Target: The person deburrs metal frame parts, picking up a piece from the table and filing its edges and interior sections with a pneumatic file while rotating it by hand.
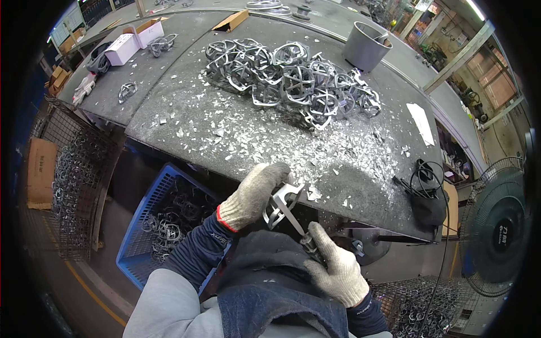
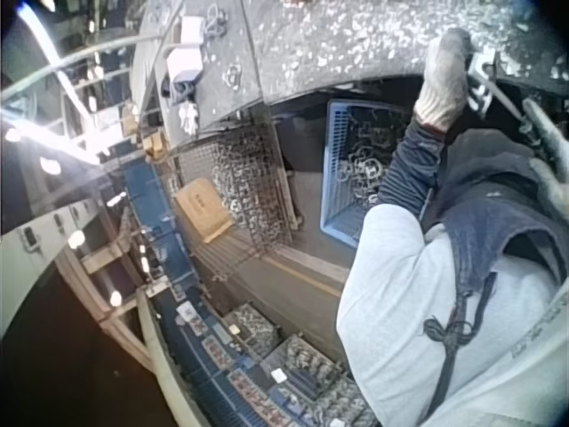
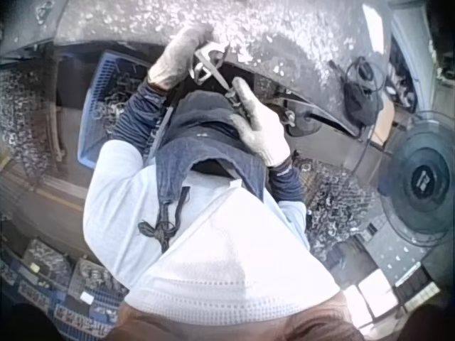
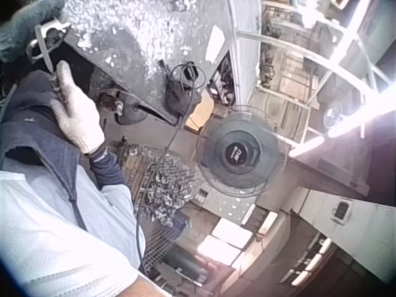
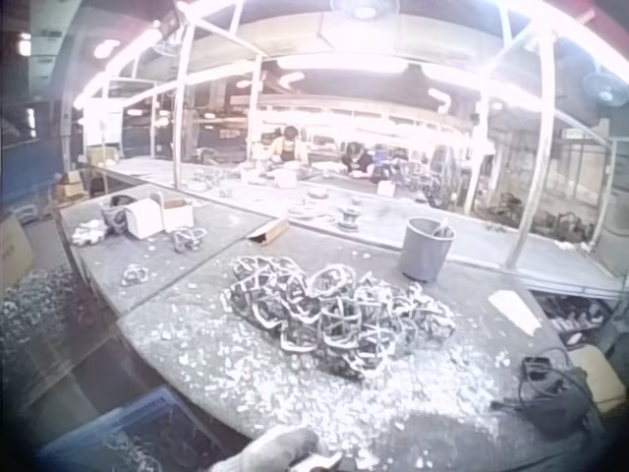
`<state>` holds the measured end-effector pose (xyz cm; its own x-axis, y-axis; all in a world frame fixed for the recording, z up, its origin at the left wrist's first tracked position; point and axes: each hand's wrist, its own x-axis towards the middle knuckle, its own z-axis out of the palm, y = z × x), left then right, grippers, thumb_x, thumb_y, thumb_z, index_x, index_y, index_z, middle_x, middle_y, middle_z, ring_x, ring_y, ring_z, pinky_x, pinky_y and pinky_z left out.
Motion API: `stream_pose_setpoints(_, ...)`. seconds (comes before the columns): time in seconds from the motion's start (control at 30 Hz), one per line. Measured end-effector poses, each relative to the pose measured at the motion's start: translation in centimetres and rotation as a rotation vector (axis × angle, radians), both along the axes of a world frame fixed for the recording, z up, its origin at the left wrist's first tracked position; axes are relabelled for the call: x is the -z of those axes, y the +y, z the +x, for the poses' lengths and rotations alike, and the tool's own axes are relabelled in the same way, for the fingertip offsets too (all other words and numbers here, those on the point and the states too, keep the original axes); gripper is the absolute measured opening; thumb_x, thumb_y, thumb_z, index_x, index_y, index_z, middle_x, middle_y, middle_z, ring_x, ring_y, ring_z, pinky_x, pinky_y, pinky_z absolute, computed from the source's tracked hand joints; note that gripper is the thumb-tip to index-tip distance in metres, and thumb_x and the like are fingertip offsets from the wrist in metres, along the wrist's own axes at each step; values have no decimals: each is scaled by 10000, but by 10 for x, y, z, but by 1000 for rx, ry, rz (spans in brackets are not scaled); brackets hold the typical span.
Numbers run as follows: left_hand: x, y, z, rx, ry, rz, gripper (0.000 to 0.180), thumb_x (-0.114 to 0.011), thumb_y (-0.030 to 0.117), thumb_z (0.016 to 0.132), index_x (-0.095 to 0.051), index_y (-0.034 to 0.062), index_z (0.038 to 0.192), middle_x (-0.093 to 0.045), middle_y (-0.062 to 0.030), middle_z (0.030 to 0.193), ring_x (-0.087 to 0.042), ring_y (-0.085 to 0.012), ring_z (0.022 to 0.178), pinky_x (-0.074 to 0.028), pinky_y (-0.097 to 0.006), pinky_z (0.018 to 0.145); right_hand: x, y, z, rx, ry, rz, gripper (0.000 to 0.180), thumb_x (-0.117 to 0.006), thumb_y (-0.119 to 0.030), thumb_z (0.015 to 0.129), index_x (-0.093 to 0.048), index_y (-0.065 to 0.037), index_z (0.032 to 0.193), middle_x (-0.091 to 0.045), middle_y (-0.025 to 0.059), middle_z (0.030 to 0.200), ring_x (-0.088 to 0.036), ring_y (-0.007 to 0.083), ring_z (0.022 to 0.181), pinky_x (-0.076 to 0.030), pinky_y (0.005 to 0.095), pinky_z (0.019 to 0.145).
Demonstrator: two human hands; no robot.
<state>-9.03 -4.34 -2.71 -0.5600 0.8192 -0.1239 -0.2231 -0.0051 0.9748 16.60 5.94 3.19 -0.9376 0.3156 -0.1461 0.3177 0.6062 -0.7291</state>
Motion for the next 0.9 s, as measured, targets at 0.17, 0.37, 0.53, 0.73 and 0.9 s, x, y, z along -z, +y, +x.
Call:
stream_pose_setpoints(0.17, 16, -6, -15, 100, 136, 43, 553, -460, 406, 1192, -777, 1, 987, -757, -62, 829, -698, -134, 707, -565, -295, 642, -8, -3, 0, 72, -8, 90, 857, -820, -9, 924, -506, -58, 1720, -783, 260, 1375, -806, 397, 1217, -631, 414, 1056)
stream_pose_setpoints(0.37, -28, -6, -5, 102, -116, -214, 490, -481, 351, 1177, -777, 9, 990, -744, -54, 810, -685, -132, 671, -567, -311, 617, 7, -1, -2, 247, 9, 456, 838, -876, -112, 938, -555, -168, 1710, -802, 185, 1049, -827, 363, 887, -670, 431, 784)
stream_pose_setpoints(0.53, 20, -4, -23, 162, 581, 45, 255, -608, 208, 1128, -732, -14, 1114, -733, -110, 874, -753, -224, 719, -614, -391, 624, -2, 10, 3, 21, 64, -211, 858, -802, -49, 1006, -422, -85, 1775, -712, 205, 1576, -760, 332, 1367, -601, 393, 1137)
stream_pose_setpoints(0.73, 5, -2, -20, 148, 408, -26, 277, -571, 206, 1093, -724, 26, 949, -670, -29, 831, -618, -118, 777, -531, -327, 703, -11, 40, 0, -127, -266, -654, 917, -827, -119, 995, -374, -39, 1789, -638, 223, 1656, -676, 310, 1472, -534, 395, 1211)
stream_pose_setpoints(0.9, 10, -5, -28, 177, 462, -84, 155, -652, 157, 1033, -711, 30, 968, -670, -31, 876, -629, -141, 797, -575, -344, 778, 4, 26, 9, -48, -3, -540, 969, -894, -223, 979, -391, -73, 1793, -650, 204, 1650, -648, 292, 1499, -489, 412, 1260)
